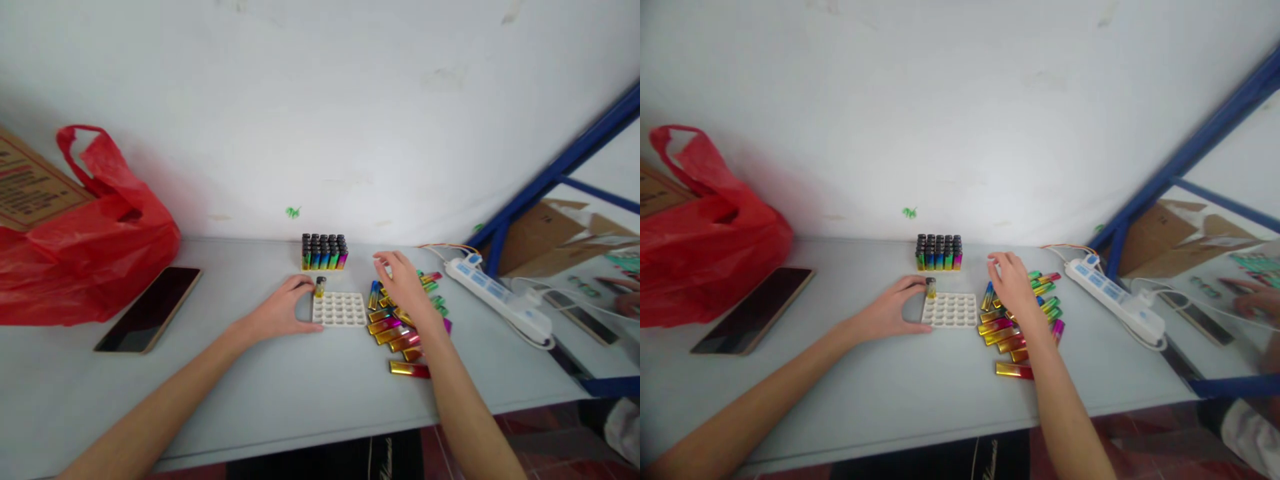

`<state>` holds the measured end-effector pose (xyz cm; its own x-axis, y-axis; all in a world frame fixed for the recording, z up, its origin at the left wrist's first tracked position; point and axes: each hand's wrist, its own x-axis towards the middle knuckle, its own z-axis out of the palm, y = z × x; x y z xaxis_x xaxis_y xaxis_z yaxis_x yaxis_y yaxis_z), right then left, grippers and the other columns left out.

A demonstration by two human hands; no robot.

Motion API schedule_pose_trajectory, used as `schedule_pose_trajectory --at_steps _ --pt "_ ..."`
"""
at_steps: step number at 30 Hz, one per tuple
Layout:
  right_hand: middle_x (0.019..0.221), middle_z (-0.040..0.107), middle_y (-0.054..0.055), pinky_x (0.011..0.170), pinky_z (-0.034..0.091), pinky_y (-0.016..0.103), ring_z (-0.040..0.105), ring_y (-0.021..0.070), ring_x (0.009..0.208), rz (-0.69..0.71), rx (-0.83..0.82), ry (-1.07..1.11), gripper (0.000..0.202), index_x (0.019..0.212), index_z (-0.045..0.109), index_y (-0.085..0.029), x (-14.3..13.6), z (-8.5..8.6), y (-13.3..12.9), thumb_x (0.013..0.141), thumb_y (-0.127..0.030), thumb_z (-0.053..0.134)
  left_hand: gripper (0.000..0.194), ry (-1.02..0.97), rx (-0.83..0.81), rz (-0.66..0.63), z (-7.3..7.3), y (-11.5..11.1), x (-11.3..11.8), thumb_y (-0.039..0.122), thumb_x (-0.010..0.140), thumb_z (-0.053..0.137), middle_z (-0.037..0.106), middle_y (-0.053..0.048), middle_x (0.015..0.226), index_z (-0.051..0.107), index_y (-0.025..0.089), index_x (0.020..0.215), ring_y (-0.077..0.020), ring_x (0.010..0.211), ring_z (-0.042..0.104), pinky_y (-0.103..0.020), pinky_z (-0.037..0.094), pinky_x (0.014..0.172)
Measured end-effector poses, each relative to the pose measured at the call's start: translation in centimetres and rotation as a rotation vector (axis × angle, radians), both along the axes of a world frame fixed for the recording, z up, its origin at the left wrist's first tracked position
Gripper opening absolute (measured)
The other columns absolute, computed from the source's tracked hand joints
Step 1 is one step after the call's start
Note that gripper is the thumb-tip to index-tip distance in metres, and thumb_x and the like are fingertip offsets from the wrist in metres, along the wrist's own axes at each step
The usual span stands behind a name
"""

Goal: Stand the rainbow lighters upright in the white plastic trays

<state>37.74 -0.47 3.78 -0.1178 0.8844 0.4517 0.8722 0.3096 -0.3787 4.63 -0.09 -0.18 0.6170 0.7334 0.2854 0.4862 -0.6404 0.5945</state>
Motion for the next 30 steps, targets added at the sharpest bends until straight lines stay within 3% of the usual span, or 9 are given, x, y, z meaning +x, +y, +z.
schedule_pose_trajectory --at_steps 3,7,13,17,20,24,27,30 --pt "0.126 0.074 0.020 0.115 0.050 0.051 0.067 0.0343 0.124 -0.161 -0.055 -0.077 0.038 0.127 0.074 -0.014 5.0 -0.6 0.8 0.099 -0.014 0.048 0.073 0.007 -0.007 0.004 0.0 0.0 -0.1 0.061 0.072 0.095 0.065 -0.014 0.142 0.071 0.022 0.129 -0.0368 0.136 0.064 -0.055 0.051 0.124" --pt "0.139 0.074 0.020 0.121 0.048 0.047 0.069 0.0314 0.133 -0.189 -0.276 -0.123 0.054 0.133 0.075 -0.012 9.2 -1.6 0.9 0.087 -0.001 0.049 0.072 -0.005 0.004 -0.001 0.0 0.0 -0.2 0.060 0.073 0.094 0.066 -0.013 0.141 0.071 0.023 0.130 -0.0364 0.135 0.065 -0.054 0.052 0.123" --pt "0.127 0.082 0.015 0.112 0.055 0.049 0.076 0.0332 0.121 -0.112 -0.342 -0.133 0.035 0.120 0.083 -0.019 10.7 -1.9 1.5 0.090 -0.014 0.067 0.075 0.019 -0.002 -0.002 -0.3 0.0 -0.5 0.064 0.076 0.092 0.064 -0.015 0.147 0.069 0.024 0.135 -0.0375 0.138 0.063 -0.056 0.050 0.125" --pt "0.106 0.084 0.011 0.099 0.059 0.042 0.078 0.0290 0.100 0.001 -0.367 -0.169 0.020 0.103 0.086 -0.021 11.2 -1.1 2.6 0.086 -0.017 0.076 0.074 0.016 0.002 -0.003 -0.5 0.0 -0.7 0.064 0.079 0.090 0.063 -0.015 0.149 0.068 0.024 0.137 -0.0375 0.139 0.063 -0.055 0.050 0.125" --pt "0.096 0.081 0.010 0.091 0.059 0.038 0.075 0.0255 0.090 0.059 -0.331 -0.085 0.010 0.094 0.084 -0.019 11.4 -0.5 2.4 0.086 -0.023 0.077 0.074 0.016 0.001 0.001 -0.5 -0.1 -0.8 0.064 0.078 0.091 0.063 -0.015 0.150 0.068 0.025 0.136 -0.0382 0.140 0.063 -0.056 0.051 0.125" --pt "0.103 0.080 0.011 0.083 0.059 0.038 0.074 0.0253 0.088 0.037 -0.190 0.234 0.029 0.113 0.078 -0.019 10.2 0.6 0.7 0.099 -0.042 0.066 0.074 0.034 -0.012 -0.004 -0.5 -0.1 -0.9 0.065 0.080 0.089 0.062 -0.016 0.151 0.067 0.025 0.138 -0.0390 0.141 0.063 -0.057 0.051 0.124" --pt "0.082 0.076 0.004 0.070 0.053 0.034 0.067 0.0219 0.071 0.075 -0.264 0.343 0.042 0.124 0.076 -0.021 7.4 2.0 -0.4 0.107 -0.053 0.056 0.074 0.024 -0.003 0.010 -0.7 -0.1 -0.9 0.065 0.079 0.090 0.063 -0.016 0.151 0.067 0.026 0.137 -0.0396 0.140 0.063 -0.058 0.053 0.123" --pt "0.099 0.080 0.006 0.079 0.053 0.033 0.070 0.0219 0.085 0.119 -0.219 0.431 0.039 0.114 0.080 -0.022 3.4 3.2 -0.4 0.103 -0.055 0.062 0.075 0.019 0.011 0.019 -0.8 -0.1 -0.9 0.061 0.075 0.094 0.063 -0.016 0.151 0.068 0.027 0.136 -0.0400 0.139 0.064 -0.058 0.054 0.122"
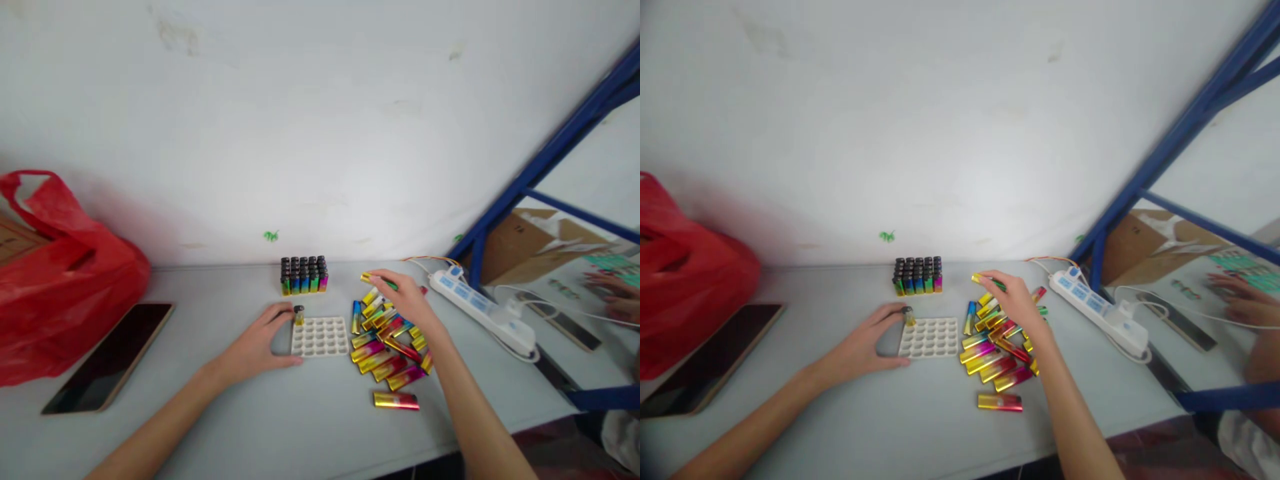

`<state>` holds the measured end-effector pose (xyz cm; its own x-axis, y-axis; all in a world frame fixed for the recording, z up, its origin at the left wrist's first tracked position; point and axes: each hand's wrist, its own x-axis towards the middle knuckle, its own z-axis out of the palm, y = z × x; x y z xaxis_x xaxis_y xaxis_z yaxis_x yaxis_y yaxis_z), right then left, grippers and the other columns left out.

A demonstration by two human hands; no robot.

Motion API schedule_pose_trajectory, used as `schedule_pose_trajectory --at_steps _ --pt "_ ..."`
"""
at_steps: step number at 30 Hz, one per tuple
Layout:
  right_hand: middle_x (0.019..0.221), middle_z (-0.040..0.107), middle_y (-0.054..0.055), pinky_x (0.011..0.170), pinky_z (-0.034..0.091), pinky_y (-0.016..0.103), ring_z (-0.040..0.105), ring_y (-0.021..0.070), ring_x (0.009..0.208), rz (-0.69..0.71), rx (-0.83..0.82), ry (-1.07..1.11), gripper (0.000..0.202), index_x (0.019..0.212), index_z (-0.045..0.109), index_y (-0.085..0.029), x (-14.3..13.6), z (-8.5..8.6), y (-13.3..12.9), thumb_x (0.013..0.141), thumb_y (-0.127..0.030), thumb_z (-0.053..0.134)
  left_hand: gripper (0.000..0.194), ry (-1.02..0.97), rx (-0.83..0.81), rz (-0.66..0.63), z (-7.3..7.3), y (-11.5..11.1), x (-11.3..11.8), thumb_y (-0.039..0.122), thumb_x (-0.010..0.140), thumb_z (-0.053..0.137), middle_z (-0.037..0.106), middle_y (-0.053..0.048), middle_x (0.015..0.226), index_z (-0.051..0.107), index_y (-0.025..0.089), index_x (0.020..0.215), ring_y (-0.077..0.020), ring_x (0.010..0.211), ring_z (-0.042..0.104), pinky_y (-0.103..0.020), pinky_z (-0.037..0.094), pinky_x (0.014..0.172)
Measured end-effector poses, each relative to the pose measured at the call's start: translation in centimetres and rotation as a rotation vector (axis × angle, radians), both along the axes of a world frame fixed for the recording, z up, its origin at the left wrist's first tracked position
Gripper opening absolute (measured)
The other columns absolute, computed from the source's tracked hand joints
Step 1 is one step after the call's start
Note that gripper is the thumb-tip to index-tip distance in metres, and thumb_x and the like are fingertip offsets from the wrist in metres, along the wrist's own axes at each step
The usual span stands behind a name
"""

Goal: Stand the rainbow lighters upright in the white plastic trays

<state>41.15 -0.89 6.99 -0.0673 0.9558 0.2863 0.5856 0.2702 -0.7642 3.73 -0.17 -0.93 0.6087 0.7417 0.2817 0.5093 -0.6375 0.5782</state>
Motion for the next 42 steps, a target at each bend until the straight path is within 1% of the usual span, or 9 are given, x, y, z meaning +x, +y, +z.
schedule_pose_trajectory --at_steps 4,8,13,17,21,25,29,35,42 --pt "0.075 0.069 -0.001 0.062 0.044 0.028 0.057 0.0166 0.067 0.022 -0.046 0.201 0.047 0.092 0.075 -0.020 -5.1 0.3 1.2 0.085 -0.066 0.080 0.076 -0.001 0.005 0.009 0.3 -0.2 0.2 0.058 0.073 0.096 0.064 -0.015 0.150 0.068 0.025 0.135 -0.0387 0.139 0.064 -0.056 0.054 0.122" --pt "0.057 0.048 -0.004 0.056 0.036 0.028 0.046 0.0143 0.058 0.062 -0.098 0.286 0.066 0.068 0.059 -0.022 -8.6 -0.7 2.5 0.090 -0.084 0.063 0.074 -0.008 0.008 0.037 0.3 -0.4 0.5 0.058 0.074 0.096 0.065 -0.015 0.149 0.068 0.024 0.134 -0.0378 0.138 0.065 -0.055 0.054 0.122" --pt "0.063 0.054 -0.005 0.056 0.044 0.028 0.052 0.0145 0.054 0.223 -0.243 0.475 0.061 0.090 0.061 -0.024 -10.9 -2.3 1.7 0.097 -0.084 0.054 0.069 -0.032 0.006 0.077 0.2 -0.5 0.9 0.056 0.074 0.096 0.068 -0.012 0.143 0.069 0.024 0.130 -0.0354 0.133 0.068 -0.053 0.056 0.120" --pt "0.057 0.041 -0.009 0.045 0.028 0.026 0.033 0.0119 0.046 0.119 -0.347 0.504 0.064 0.083 0.057 -0.025 -11.6 -2.9 0.4 0.091 -0.089 0.054 0.067 -0.046 0.030 0.092 0.2 -0.5 1.0 0.057 0.078 0.093 0.066 -0.014 0.143 0.070 0.023 0.130 -0.0362 0.136 0.065 -0.055 0.054 0.121" --pt "0.047 0.037 -0.005 0.049 0.030 0.029 0.039 0.0143 0.048 -0.045 -0.365 0.402 0.070 0.058 0.046 -0.026 -12.0 -3.3 -0.1 0.097 -0.084 0.043 0.068 -0.044 0.032 0.102 0.3 -0.4 1.0 0.057 0.082 0.090 0.066 -0.014 0.143 0.068 0.022 0.135 -0.0360 0.136 0.064 -0.056 0.053 0.122" --pt "0.044 0.036 -0.004 0.052 0.030 0.030 0.041 0.0152 0.048 -0.162 -0.385 0.345 0.062 0.051 0.041 -0.028 -12.2 -4.2 0.2 0.101 -0.065 0.040 0.068 -0.039 0.041 0.098 0.2 -0.3 1.0 0.058 0.084 0.089 0.065 -0.014 0.145 0.067 0.022 0.137 -0.0358 0.137 0.064 -0.055 0.054 0.122" --pt "0.044 0.036 -0.004 0.053 0.028 0.029 0.038 0.0140 0.046 -0.148 -0.391 0.342 0.056 0.050 0.042 -0.027 -12.2 -4.3 0.1 0.099 -0.052 0.036 0.069 -0.024 0.042 0.098 0.2 -0.3 0.9 0.059 0.084 0.088 0.065 -0.014 0.146 0.067 0.021 0.138 -0.0362 0.138 0.063 -0.055 0.053 0.123" --pt "0.042 0.034 -0.004 0.053 0.028 0.030 0.037 0.0136 0.045 -0.117 -0.405 0.338 0.064 0.047 0.042 -0.027 -12.3 -3.6 0.0 0.099 -0.063 0.036 0.068 -0.020 0.041 0.079 0.4 -0.3 0.9 0.059 0.086 0.087 0.065 -0.015 0.146 0.066 0.022 0.139 -0.0365 0.138 0.063 -0.056 0.052 0.123" --pt "0.049 0.042 -0.002 0.055 0.032 0.030 0.044 0.0161 0.053 -0.137 -0.326 0.263 0.065 0.054 0.045 -0.026 -12.1 -4.6 0.2 0.105 -0.066 0.032 0.065 -0.053 0.051 0.080 0.3 -0.4 0.9 0.056 0.085 0.088 0.066 -0.013 0.145 0.068 0.025 0.138 -0.0359 0.137 0.064 -0.057 0.053 0.122"
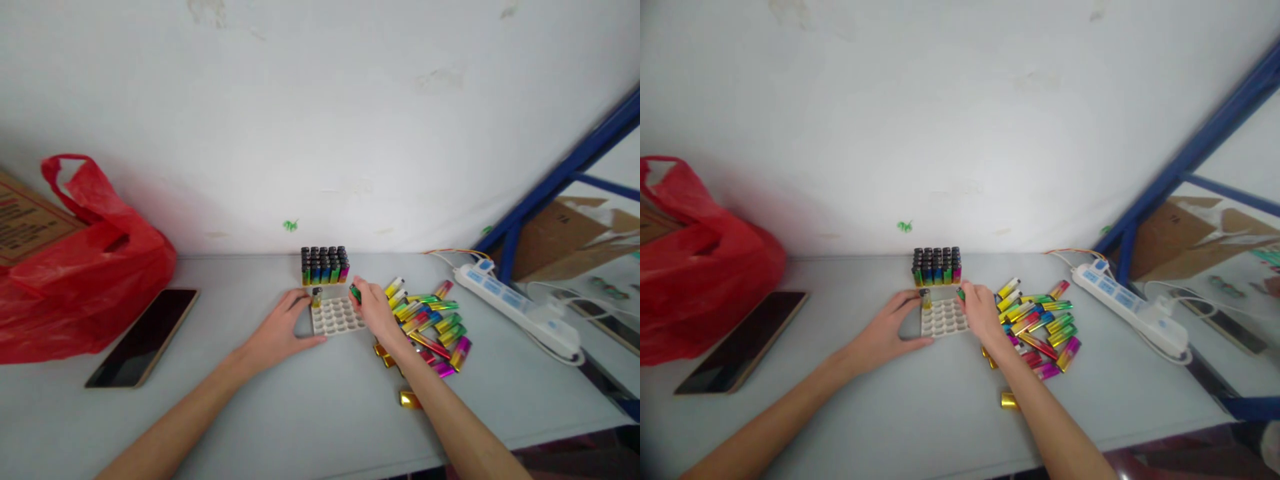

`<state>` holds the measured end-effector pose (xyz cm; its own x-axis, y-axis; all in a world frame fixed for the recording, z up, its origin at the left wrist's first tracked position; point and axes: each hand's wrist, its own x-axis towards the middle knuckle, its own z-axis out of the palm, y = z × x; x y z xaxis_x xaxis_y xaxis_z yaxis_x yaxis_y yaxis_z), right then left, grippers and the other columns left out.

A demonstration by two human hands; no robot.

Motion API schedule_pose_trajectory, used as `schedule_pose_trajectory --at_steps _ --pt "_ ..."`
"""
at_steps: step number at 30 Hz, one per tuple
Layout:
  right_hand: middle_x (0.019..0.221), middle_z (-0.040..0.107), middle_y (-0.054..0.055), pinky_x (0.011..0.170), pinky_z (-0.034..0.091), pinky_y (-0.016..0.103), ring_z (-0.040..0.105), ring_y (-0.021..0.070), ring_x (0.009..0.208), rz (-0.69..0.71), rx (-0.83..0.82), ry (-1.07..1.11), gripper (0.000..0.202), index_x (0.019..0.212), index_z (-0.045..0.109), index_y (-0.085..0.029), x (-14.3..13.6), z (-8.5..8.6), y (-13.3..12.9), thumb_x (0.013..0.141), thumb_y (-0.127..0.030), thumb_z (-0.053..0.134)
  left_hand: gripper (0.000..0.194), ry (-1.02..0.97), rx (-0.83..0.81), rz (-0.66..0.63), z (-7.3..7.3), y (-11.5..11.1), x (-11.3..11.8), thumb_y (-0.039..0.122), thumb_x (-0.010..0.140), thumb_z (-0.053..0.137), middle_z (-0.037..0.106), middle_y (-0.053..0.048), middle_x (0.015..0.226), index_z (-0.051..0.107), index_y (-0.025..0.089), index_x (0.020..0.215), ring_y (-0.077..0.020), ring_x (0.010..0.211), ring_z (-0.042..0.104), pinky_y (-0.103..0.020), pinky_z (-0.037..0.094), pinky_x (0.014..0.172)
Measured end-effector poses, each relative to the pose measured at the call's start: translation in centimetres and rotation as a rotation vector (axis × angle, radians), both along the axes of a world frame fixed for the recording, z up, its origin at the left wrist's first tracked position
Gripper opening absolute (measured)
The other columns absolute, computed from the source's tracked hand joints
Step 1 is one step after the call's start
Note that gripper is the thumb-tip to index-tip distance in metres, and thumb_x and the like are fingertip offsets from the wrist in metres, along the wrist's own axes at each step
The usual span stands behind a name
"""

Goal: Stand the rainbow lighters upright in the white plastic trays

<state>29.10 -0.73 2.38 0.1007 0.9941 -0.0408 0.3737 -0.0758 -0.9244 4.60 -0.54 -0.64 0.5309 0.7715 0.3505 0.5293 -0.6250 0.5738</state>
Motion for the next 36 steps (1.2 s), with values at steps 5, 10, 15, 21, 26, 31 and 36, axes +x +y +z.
schedule_pose_trajectory --at_steps 5,10,15,21,26,31,36 --pt "0.068 0.057 -0.002 0.062 0.042 0.030 0.056 0.0188 0.064 0.133 0.143 -0.062 0.064 0.089 0.066 -0.023 -0.1 1.1 -1.1 0.110 -0.070 0.028 0.065 -0.012 -0.016 -0.004 0.3 -0.1 0.2 0.055 0.083 0.090 0.066 -0.013 0.144 0.068 0.025 0.136 -0.0353 0.138 0.064 -0.055 0.052 0.124" --pt "0.097 0.071 0.006 0.081 0.055 0.034 0.067 0.0220 0.090 0.276 0.372 -0.196 0.042 0.104 0.068 -0.022 -0.6 1.8 -2.0 0.109 -0.060 0.051 0.067 -0.005 -0.034 0.001 0.2 -0.1 0.2 0.055 0.082 0.090 0.065 -0.015 0.143 0.068 0.022 0.136 -0.0362 0.137 0.063 -0.055 0.052 0.123" --pt "0.091 0.075 0.009 0.087 0.056 0.038 0.071 0.0252 0.089 0.175 0.501 -0.304 0.039 0.091 0.074 -0.023 -1.1 1.6 -2.1 0.104 -0.058 0.064 0.066 -0.004 -0.047 -0.005 0.3 -0.2 0.2 0.054 0.082 0.091 0.065 -0.015 0.142 0.068 0.022 0.135 -0.0368 0.138 0.062 -0.056 0.051 0.124" --pt "0.082 0.083 0.004 0.082 0.057 0.033 0.077 0.0241 0.079 0.213 0.334 -0.245 0.032 0.110 0.078 -0.022 -1.2 2.0 -2.3 0.106 -0.050 0.062 0.067 -0.027 -0.045 -0.012 0.5 -0.3 0.3 0.054 0.082 0.091 0.065 -0.015 0.144 0.069 0.023 0.137 -0.0367 0.139 0.062 -0.056 0.052 0.124" --pt "0.096 0.085 0.006 0.087 0.057 0.034 0.079 0.0248 0.090 0.368 0.409 -0.333 0.027 0.117 0.077 -0.022 -0.9 1.2 -1.8 0.109 -0.042 0.061 0.068 -0.007 -0.047 -0.028 0.4 -0.2 0.2 0.054 0.083 0.090 0.063 -0.016 0.144 0.067 0.022 0.139 -0.0361 0.140 0.060 -0.054 0.050 0.125" --pt "0.105 0.083 0.010 0.084 0.058 0.035 0.078 0.0238 0.090 0.436 0.494 -0.423 0.030 0.125 0.075 -0.020 -1.1 -0.1 -1.3 0.112 -0.042 0.057 0.068 0.003 -0.043 -0.016 0.0 0.0 0.1 0.054 0.082 0.091 0.064 -0.017 0.142 0.068 0.019 0.136 -0.0374 0.138 0.062 -0.056 0.050 0.124" --pt "0.096 0.082 0.010 0.087 0.054 0.037 0.076 0.0243 0.087 0.354 0.497 -0.697 0.033 0.117 0.076 -0.020 -2.0 0.8 -1.6 0.112 -0.048 0.059 0.064 -0.010 -0.031 -0.024 -0.1 0.3 0.0 0.058 0.085 0.087 0.066 -0.015 0.141 0.069 0.023 0.135 -0.0375 0.137 0.063 -0.058 0.051 0.123"
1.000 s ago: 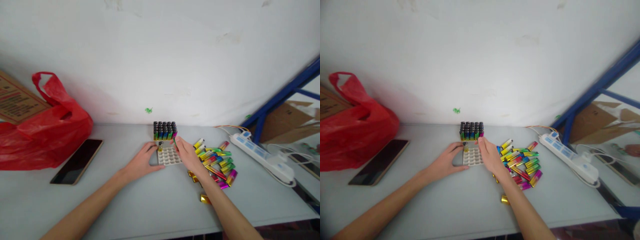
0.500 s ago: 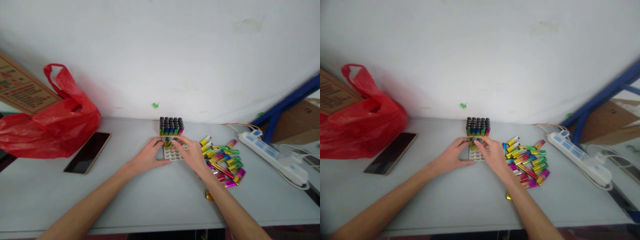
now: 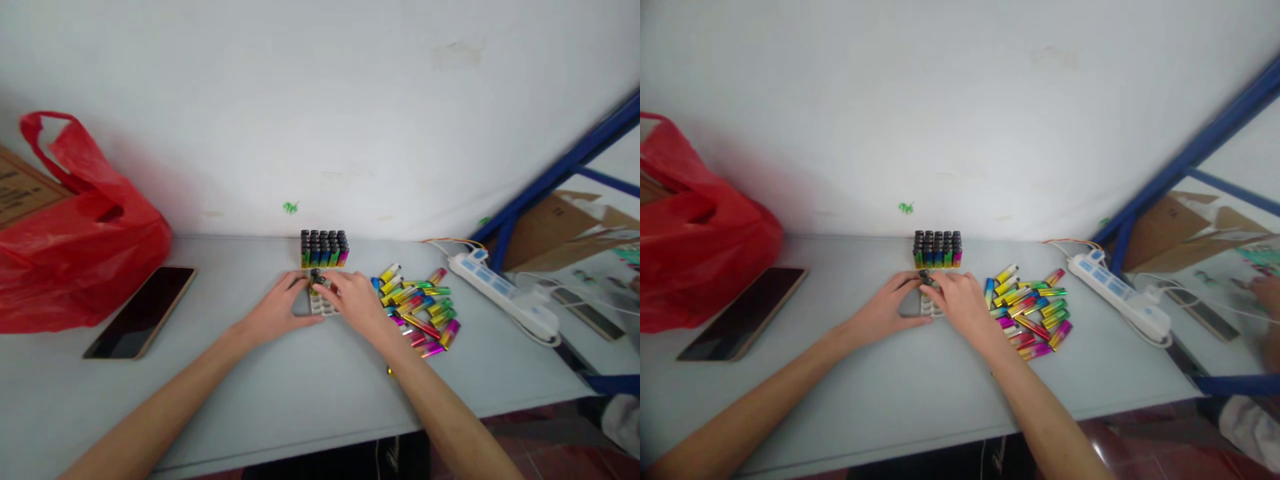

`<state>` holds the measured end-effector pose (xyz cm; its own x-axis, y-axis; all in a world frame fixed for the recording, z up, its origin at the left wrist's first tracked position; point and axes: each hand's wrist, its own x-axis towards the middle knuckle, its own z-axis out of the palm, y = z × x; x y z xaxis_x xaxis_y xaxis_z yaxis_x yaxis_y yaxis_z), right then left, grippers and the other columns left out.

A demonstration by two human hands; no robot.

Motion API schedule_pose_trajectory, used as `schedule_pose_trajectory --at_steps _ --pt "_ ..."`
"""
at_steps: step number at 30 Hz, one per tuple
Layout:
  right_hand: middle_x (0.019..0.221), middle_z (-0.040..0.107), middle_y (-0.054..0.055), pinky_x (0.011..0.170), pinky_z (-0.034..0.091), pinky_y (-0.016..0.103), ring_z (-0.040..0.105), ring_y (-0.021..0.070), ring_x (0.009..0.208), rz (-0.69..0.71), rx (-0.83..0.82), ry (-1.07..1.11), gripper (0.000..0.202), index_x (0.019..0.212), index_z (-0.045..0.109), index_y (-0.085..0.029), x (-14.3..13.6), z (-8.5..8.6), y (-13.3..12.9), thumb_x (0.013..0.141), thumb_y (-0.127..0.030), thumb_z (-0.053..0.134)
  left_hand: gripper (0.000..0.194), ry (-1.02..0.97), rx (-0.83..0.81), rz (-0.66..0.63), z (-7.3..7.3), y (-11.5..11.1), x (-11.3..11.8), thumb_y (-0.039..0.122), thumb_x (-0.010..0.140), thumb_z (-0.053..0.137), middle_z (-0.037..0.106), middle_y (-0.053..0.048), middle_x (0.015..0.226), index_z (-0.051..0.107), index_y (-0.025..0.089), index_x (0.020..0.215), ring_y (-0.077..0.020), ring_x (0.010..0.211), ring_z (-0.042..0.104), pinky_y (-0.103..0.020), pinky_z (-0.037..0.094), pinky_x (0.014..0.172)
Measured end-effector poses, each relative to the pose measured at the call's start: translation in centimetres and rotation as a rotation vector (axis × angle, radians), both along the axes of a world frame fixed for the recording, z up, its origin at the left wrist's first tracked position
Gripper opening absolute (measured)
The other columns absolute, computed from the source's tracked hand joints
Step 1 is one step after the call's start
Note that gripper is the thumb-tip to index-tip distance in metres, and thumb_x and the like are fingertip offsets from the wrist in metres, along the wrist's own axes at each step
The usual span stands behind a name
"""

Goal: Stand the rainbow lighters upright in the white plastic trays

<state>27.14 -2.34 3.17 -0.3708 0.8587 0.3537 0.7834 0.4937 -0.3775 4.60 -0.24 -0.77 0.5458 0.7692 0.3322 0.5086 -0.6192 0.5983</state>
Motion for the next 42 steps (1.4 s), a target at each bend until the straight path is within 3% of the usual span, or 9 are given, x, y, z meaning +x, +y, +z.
schedule_pose_trajectory --at_steps 5,8,11,16,22,27,32,39,42 --pt "0.108 0.077 0.012 0.091 0.055 0.039 0.073 0.0270 0.099 -0.046 0.056 -0.041 0.031 0.118 0.074 -0.020 0.9 0.9 -0.6 0.109 -0.048 0.064 0.065 0.031 0.037 0.022 -0.1 0.3 0.0 0.066 0.085 0.083 0.067 -0.014 0.140 0.069 0.022 0.131 -0.0383 0.136 0.064 -0.058 0.053 0.121" --pt "0.116 0.074 0.012 0.097 0.056 0.040 0.070 0.0270 0.108 -0.042 0.092 0.031 0.020 0.125 0.071 -0.021 2.3 0.8 -0.3 0.107 -0.027 0.067 0.066 0.049 0.047 0.030 -0.2 0.4 0.0 0.067 0.086 0.082 0.068 -0.012 0.141 0.069 0.023 0.132 -0.0378 0.134 0.065 -0.057 0.053 0.122" --pt "0.107 0.075 0.008 0.096 0.057 0.039 0.071 0.0243 0.102 -0.058 0.080 0.133 0.020 0.121 0.072 -0.022 3.6 0.9 0.3 0.104 -0.013 0.066 0.064 0.044 0.059 0.038 -0.2 0.4 0.0 0.066 0.087 0.080 0.068 -0.011 0.141 0.068 0.024 0.133 -0.0387 0.133 0.066 -0.057 0.053 0.122" --pt "0.105 0.079 0.006 0.093 0.058 0.035 0.073 0.0199 0.092 -0.073 0.092 0.309 0.013 0.113 0.074 -0.022 4.3 1.5 0.6 0.102 -0.016 0.070 0.069 0.064 0.055 0.036 -0.2 0.6 -0.1 0.070 0.086 0.080 0.067 -0.014 0.142 0.067 0.021 0.134 -0.0397 0.135 0.066 -0.059 0.053 0.123" --pt "0.102 0.080 0.004 0.092 0.057 0.034 0.072 0.0186 0.089 -0.064 0.051 0.328 0.016 0.113 0.074 -0.022 4.0 1.9 0.8 0.098 -0.017 0.072 0.066 0.068 0.067 0.043 -0.1 0.7 -0.2 0.069 0.085 0.081 0.069 -0.012 0.141 0.070 0.023 0.131 -0.0401 0.132 0.068 -0.060 0.055 0.121" --pt "0.103 0.080 0.004 0.092 0.056 0.032 0.072 0.0184 0.091 -0.065 0.065 0.370 0.009 0.105 0.075 -0.022 5.4 3.6 0.1 0.104 -0.025 0.066 0.070 0.075 0.079 0.032 -0.1 0.9 -0.4 0.075 0.083 0.079 0.070 -0.013 0.140 0.071 0.024 0.131 -0.0410 0.131 0.069 -0.060 0.055 0.119" --pt "0.106 0.081 0.008 0.092 0.058 0.035 0.074 0.0219 0.093 -0.229 0.115 0.357 0.020 0.109 0.077 -0.021 10.5 4.3 -3.2 0.106 -0.034 0.062 0.074 0.106 0.077 0.041 -0.4 1.1 -0.5 0.079 0.086 0.074 0.068 -0.015 0.142 0.070 0.021 0.132 -0.0398 0.134 0.066 -0.059 0.053 0.121" --pt "0.090 0.074 0.009 0.082 0.062 0.044 0.068 0.0234 0.078 -0.601 0.116 0.321 0.047 0.106 0.079 -0.020 20.8 0.3 -7.3 0.097 -0.064 0.069 0.075 0.061 0.076 0.040 -0.9 1.2 -0.5 0.080 0.084 0.075 0.069 -0.015 0.141 0.071 0.023 0.133 -0.0411 0.133 0.067 -0.061 0.054 0.120" --pt "0.110 0.073 0.016 0.075 0.064 0.044 0.069 0.0245 0.081 -0.643 0.108 0.266 0.056 0.112 0.081 -0.019 23.9 -1.0 -6.6 0.090 -0.069 0.073 0.076 0.062 0.087 0.049 -1.0 1.3 -0.5 0.081 0.084 0.074 0.069 -0.015 0.141 0.071 0.022 0.132 -0.0406 0.132 0.067 -0.060 0.053 0.121"
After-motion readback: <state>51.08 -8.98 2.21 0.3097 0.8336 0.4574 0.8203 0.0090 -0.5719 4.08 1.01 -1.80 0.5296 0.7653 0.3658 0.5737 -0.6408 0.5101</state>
